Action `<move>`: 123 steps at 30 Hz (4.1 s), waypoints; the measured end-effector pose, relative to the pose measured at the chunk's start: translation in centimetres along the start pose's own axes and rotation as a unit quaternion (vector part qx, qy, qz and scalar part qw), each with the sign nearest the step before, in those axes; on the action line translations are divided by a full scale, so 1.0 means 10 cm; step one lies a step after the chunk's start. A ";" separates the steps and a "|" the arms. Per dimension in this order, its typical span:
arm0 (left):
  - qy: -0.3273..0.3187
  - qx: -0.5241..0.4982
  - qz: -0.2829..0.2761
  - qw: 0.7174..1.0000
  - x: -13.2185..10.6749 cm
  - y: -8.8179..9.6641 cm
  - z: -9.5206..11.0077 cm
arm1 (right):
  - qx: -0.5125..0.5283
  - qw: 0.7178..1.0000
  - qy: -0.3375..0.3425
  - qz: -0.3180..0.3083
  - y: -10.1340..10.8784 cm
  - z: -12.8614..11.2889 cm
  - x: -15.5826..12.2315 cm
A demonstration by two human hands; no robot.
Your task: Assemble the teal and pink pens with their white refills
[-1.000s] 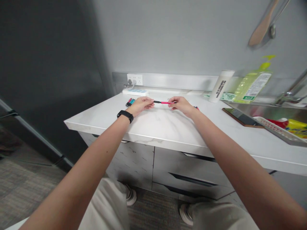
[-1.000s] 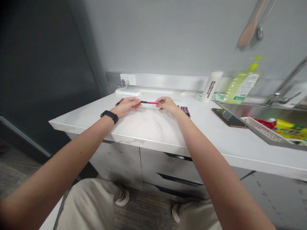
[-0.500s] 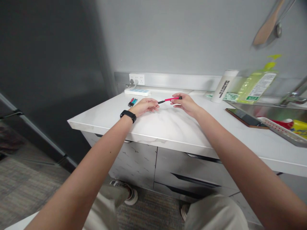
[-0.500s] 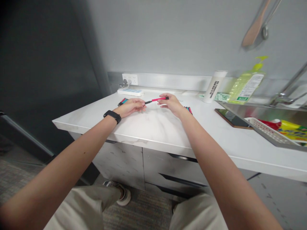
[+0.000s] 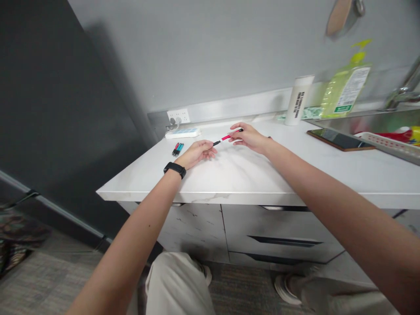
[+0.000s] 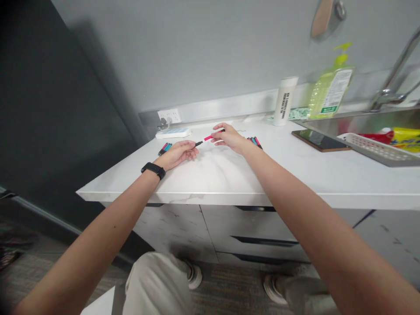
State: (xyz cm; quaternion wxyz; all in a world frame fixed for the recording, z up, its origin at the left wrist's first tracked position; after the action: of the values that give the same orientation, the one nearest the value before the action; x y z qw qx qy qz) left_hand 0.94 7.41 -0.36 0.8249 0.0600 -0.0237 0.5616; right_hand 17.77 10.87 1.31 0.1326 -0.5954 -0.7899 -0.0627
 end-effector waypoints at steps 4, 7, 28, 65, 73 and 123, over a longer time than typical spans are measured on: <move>0.007 0.016 -0.029 0.999 0.03 -0.05 -0.03 | 0.016 1.000 0.010 0.023 0.03 -0.01 0.01; -0.002 0.025 -0.051 0.998 0.04 -0.09 -0.01 | 0.023 0.999 0.024 0.016 0.00 -0.07 0.01; -0.023 0.043 -0.149 0.988 0.05 -0.25 -0.05 | 0.055 0.994 0.050 -0.077 -0.29 -0.22 -0.08; -0.006 0.061 -0.114 0.992 -0.03 -0.23 -0.04 | -0.015 0.998 0.057 -0.036 -0.28 -0.17 -0.07; -0.009 0.072 -0.129 0.989 -0.04 -0.25 -0.03 | 0.002 0.995 0.054 -0.086 -0.35 -0.18 -0.09; -0.010 0.061 -0.130 0.990 -0.03 -0.26 -0.03 | -0.094 0.990 0.058 -0.090 -0.37 -0.14 -0.09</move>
State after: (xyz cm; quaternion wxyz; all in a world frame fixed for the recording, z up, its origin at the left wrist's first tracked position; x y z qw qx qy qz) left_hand 3.20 6.19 -0.87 0.8856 0.1184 0.0103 0.4489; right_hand 14.66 8.61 2.55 0.1152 -0.5273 -0.8218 -0.1827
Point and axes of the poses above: each hand's wrist, its own x-axis towards the middle knuckle, its own y-axis out of the back of the hand, z = x × y, the point moved 8 cm from there along x, towards the middle knuckle, and after that the axes turned 2 degrees about y, right-handed, at the moved point
